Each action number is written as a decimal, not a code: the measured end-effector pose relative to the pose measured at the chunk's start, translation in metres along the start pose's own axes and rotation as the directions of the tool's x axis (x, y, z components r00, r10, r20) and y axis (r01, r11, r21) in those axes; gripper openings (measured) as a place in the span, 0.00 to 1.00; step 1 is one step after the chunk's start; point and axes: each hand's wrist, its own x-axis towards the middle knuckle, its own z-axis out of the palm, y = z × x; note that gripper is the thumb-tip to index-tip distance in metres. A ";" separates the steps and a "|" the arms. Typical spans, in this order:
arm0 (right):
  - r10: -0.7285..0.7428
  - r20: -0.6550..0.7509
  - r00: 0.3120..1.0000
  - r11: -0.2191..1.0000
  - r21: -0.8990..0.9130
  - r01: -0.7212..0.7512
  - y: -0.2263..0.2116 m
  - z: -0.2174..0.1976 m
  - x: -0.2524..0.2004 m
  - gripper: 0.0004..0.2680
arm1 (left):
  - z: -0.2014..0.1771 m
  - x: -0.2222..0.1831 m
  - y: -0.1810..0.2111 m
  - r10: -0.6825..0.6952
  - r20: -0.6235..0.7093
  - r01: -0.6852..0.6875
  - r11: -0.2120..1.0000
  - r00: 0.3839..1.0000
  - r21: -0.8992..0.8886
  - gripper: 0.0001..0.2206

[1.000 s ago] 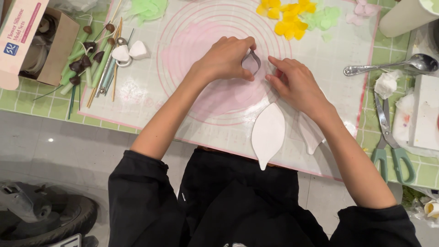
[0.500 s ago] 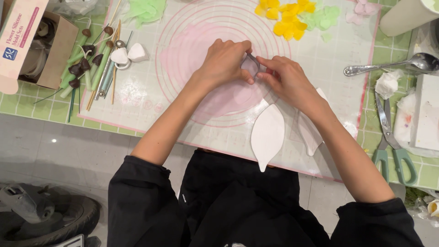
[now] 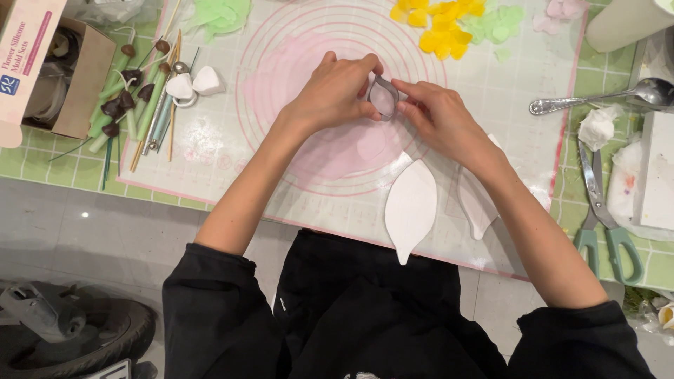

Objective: Preparing and shaping wax petals for a flower candle using a cutter and a ball stylus tool.

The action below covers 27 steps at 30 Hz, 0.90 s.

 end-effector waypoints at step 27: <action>0.018 0.010 1.000 1.000 0.014 -0.019 0.003 0.008 0.006 0.20 | 0.006 -0.006 -0.007 0.036 -0.203 -0.024 0.998 0.979 0.061 0.24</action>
